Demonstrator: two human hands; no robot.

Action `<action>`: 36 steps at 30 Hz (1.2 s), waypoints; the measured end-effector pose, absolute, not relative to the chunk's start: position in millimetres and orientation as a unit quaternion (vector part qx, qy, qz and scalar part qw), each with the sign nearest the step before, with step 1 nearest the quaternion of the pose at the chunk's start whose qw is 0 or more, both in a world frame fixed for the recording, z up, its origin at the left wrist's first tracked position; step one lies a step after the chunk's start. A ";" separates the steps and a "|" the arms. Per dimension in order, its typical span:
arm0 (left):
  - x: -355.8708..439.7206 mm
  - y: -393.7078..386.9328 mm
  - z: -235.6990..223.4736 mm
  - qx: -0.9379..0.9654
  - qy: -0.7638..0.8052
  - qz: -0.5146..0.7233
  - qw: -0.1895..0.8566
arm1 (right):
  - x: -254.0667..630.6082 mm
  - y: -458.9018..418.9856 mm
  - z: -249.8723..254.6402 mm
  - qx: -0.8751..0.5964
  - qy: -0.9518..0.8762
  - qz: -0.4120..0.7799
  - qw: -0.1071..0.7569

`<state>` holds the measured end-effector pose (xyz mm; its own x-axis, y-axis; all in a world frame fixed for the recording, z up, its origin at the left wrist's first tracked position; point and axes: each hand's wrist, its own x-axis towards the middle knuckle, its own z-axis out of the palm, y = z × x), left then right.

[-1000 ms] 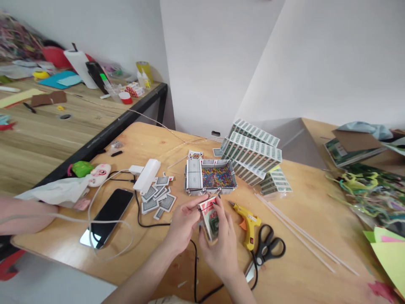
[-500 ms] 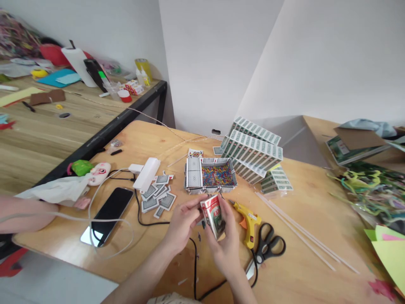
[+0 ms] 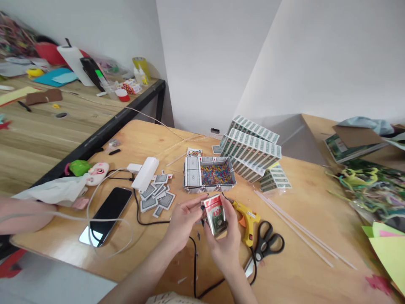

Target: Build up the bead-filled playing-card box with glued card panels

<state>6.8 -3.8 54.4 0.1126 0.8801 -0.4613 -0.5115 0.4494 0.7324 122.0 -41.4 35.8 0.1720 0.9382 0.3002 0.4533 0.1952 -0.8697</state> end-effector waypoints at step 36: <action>11.5 -2.1 36.9 0.135 0.509 0.495 0.691 | 121.2 -39.3 15.5 -0.623 -0.658 0.167 0.388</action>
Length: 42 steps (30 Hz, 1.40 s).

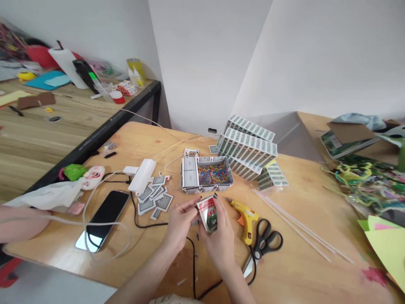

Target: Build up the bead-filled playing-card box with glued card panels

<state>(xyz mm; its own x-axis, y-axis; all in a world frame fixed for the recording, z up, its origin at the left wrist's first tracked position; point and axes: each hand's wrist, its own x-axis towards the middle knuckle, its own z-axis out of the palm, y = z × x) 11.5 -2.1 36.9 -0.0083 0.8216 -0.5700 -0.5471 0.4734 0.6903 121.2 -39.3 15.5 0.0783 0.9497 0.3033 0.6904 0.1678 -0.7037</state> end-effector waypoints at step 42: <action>13.4 -2.3 47.4 0.200 0.579 0.527 0.589 | 112.6 -36.0 15.3 -0.635 -0.662 0.091 0.387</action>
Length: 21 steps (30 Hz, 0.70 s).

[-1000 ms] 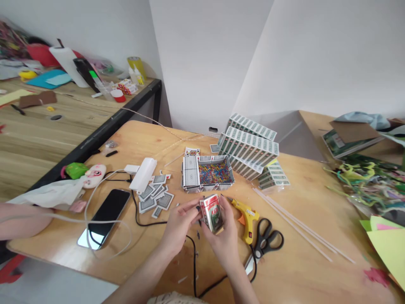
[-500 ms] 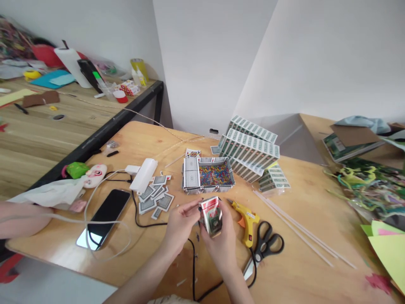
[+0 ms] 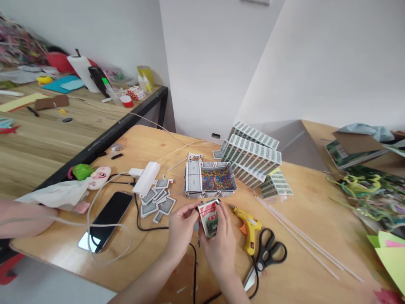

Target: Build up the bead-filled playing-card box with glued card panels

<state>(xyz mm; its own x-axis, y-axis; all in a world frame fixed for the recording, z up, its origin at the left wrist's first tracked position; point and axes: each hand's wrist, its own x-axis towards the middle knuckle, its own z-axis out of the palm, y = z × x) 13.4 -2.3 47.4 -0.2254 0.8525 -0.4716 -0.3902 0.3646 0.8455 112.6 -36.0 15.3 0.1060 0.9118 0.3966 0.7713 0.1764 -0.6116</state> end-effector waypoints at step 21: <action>2.3 -8.3 60.7 0.288 0.565 0.447 0.631 | 121.2 -45.0 15.9 -0.661 -0.637 0.098 0.385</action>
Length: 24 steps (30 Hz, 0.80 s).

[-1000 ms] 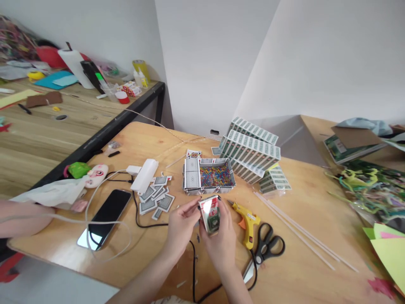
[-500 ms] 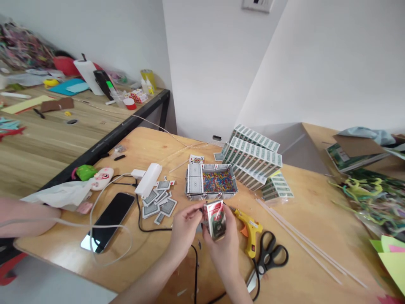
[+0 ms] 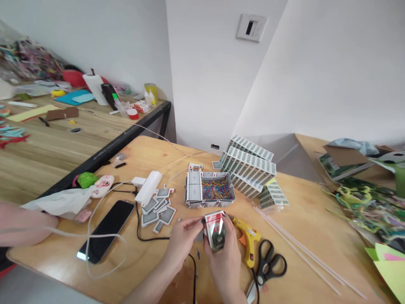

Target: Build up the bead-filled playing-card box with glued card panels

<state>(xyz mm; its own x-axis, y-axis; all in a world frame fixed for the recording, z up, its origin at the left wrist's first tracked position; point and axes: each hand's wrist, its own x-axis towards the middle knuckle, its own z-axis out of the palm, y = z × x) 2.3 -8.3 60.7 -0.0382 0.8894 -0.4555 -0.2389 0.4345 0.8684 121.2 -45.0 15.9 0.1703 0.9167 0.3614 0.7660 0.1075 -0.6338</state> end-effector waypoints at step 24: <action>-3.0 -13.9 69.5 0.357 0.540 0.486 0.587 | 108.8 -41.4 19.7 -0.612 -0.636 0.002 0.469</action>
